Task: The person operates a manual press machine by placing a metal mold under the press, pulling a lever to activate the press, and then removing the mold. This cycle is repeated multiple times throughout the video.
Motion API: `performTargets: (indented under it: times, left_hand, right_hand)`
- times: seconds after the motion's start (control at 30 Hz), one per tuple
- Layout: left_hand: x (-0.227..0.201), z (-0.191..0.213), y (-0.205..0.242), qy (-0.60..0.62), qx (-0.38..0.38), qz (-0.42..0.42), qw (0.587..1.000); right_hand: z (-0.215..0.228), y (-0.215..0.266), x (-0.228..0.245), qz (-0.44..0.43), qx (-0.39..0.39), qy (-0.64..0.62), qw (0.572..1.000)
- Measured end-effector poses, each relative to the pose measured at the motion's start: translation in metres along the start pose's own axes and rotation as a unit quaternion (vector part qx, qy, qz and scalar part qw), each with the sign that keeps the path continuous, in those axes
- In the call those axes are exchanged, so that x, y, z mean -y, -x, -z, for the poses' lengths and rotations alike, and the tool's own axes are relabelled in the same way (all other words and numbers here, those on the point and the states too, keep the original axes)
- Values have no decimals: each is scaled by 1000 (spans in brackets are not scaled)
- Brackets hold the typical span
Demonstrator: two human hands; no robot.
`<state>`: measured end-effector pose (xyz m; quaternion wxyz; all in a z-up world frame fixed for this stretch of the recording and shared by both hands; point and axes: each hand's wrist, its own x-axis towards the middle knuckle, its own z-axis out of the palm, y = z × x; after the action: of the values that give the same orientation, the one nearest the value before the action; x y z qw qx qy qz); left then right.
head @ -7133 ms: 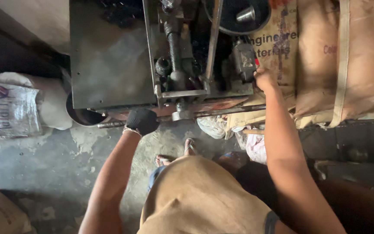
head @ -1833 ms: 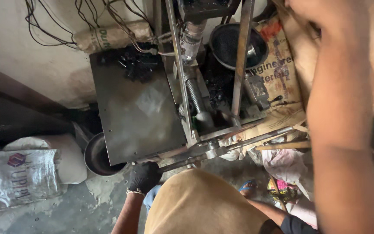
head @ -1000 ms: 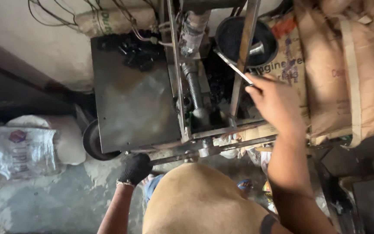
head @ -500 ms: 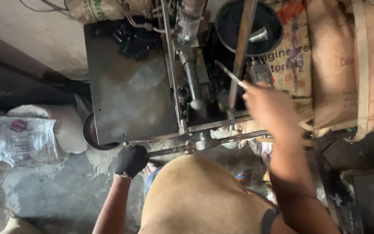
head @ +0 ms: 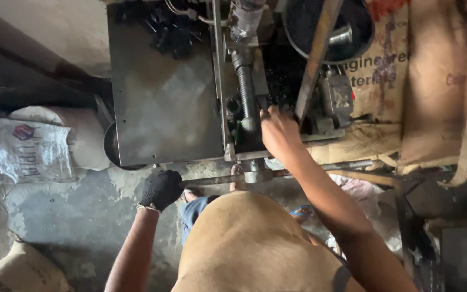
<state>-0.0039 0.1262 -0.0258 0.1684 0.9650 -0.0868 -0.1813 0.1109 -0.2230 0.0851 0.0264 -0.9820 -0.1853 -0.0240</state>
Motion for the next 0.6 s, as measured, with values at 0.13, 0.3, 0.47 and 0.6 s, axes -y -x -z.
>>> performTargets:
  times: [0.13,0.3,0.47,0.6]
  left_hand:
    - [5,-7,1,-12,-16,-16,1000]
    - [23,-20,-6,2,-2,-67,998]
    - [43,-22,-18,50,50,-184,980]
    - [46,-21,-19,59,34,-186,980]
  right_hand:
    - [16,72,-30,9,-231,-198,953]
    - [-18,161,-159,-311,-398,-146,851]
    - [-88,205,-222,-490,-332,-742,314]
    - [-96,204,-228,-389,-361,-804,268]
